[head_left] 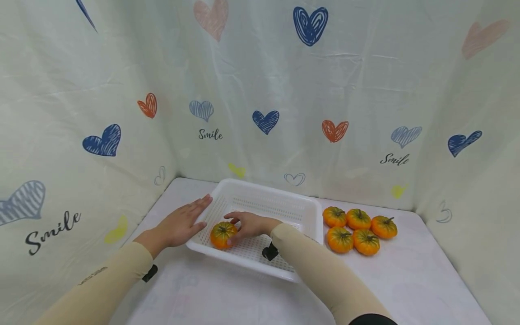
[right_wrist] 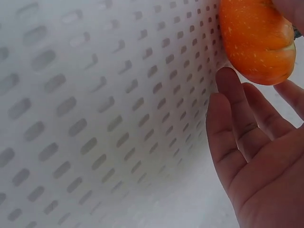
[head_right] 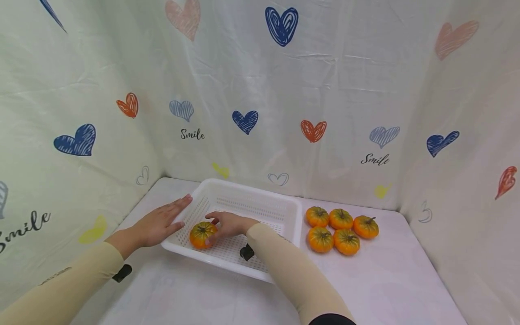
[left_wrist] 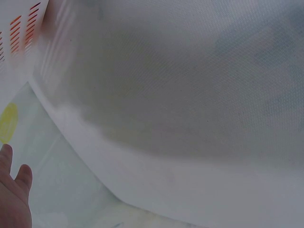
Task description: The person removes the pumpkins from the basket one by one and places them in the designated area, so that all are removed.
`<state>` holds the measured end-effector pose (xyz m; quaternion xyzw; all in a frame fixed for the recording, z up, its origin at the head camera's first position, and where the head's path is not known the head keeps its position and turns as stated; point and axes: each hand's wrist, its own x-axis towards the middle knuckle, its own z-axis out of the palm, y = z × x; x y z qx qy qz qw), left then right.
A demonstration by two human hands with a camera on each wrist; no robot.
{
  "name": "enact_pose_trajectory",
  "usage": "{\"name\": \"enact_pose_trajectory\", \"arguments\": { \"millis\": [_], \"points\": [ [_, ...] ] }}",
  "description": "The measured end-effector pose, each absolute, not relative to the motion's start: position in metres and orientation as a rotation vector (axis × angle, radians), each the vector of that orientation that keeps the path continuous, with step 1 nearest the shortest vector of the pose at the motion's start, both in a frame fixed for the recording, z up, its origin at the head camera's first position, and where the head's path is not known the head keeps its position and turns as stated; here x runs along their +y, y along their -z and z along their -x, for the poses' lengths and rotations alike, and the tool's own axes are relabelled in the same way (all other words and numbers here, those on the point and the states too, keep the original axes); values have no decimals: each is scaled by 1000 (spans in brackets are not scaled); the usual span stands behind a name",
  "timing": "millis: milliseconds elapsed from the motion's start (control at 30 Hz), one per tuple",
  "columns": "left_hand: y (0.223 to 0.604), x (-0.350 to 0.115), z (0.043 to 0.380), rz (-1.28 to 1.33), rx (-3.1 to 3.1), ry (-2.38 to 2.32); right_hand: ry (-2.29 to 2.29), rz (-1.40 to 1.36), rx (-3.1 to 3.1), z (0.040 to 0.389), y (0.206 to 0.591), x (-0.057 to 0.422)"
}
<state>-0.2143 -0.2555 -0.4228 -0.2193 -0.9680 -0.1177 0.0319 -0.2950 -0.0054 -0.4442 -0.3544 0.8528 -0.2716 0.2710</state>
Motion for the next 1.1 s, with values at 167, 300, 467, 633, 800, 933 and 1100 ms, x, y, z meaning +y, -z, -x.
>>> {"name": "enact_pose_trajectory", "arguments": {
  "millis": [167,300,467,633,800,933,1100],
  "points": [
    [420,-254,212,662,-2991,363,745,951,2284,295,447,-6],
    [417,-253,211,650,-3014,365,754,957,2272,294,446,-6],
    [415,-252,211,649,-3025,354,746,977,2260,292,444,-6],
    [415,-252,211,648,-3023,359,717,999,2269,291,445,-7],
    [414,-251,210,637,-3024,357,722,990,2271,293,449,-7],
    [415,-251,210,630,-3027,355,733,976,2266,292,449,-7],
    [417,-251,211,625,-3030,354,736,962,2265,291,448,-6]
  ]
}}
